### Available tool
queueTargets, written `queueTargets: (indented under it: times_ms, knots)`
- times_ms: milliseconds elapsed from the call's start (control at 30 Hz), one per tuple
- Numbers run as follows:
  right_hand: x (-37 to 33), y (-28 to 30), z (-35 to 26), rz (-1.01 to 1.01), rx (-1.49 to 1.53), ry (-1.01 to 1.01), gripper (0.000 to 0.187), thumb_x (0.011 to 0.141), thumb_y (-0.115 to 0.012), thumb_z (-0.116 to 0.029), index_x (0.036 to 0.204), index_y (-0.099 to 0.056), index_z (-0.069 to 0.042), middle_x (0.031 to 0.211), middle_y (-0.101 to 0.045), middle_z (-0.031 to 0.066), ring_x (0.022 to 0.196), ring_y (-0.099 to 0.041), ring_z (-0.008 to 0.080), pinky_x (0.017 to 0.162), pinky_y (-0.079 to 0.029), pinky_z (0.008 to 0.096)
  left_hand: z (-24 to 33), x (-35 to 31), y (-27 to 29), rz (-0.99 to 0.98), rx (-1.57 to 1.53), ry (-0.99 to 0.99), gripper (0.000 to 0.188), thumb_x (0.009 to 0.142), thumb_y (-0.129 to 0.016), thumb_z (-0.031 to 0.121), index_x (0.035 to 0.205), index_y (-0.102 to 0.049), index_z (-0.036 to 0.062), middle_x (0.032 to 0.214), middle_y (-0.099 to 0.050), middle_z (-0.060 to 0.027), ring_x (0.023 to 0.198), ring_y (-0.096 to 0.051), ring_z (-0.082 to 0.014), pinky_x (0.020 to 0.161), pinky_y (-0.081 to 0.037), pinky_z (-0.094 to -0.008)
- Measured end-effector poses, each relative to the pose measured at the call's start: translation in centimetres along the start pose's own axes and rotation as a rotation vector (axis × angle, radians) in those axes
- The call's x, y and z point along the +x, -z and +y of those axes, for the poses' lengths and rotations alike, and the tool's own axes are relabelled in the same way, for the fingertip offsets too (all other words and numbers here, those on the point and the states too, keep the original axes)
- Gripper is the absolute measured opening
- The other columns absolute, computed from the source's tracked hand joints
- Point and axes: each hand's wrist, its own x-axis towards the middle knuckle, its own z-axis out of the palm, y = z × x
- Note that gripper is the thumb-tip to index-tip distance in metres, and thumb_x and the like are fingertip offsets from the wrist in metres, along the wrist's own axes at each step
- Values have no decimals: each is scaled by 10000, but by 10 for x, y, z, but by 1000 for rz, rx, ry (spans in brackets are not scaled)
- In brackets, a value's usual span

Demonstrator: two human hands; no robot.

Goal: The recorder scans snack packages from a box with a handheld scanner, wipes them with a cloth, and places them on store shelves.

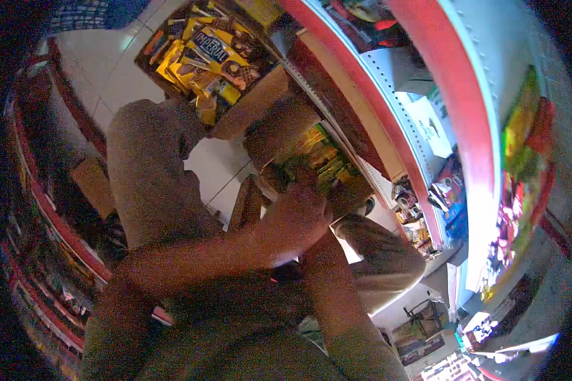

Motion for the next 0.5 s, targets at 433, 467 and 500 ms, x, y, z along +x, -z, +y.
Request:
queueTargets:
  times_ms: [433,467,500]
  knots:
    - [-220,157,-87,689,394,157,513,789,-699,-64,1274,-530,-86,1140,-630,139,968,-645,300,864,-515,378,-69,11,74,-44,-127,122,467,888,-580,450,1079,-680,35,976,-703,-161,955,-676,-338,820,-528,-465]
    - [-242,159,-100,845,378,144,488,790,-694,-64,1253,-543,-94,1112,-638,138,944,-649,292,834,-523,376,-62,10,76,-30,-105,98,467,888,-580,450,1079,-680,35,976,-703,-161,955,-676,-338,820,-528,-465]
    - [-261,159,-112,1027,358,197,463,790,-690,-64,1232,-557,-103,1084,-645,136,920,-653,285,804,-531,374,-53,6,73,30,-283,172,504,910,-548,474,1175,-616,50,1007,-697,-158,958,-677,-322,809,-529,-459]
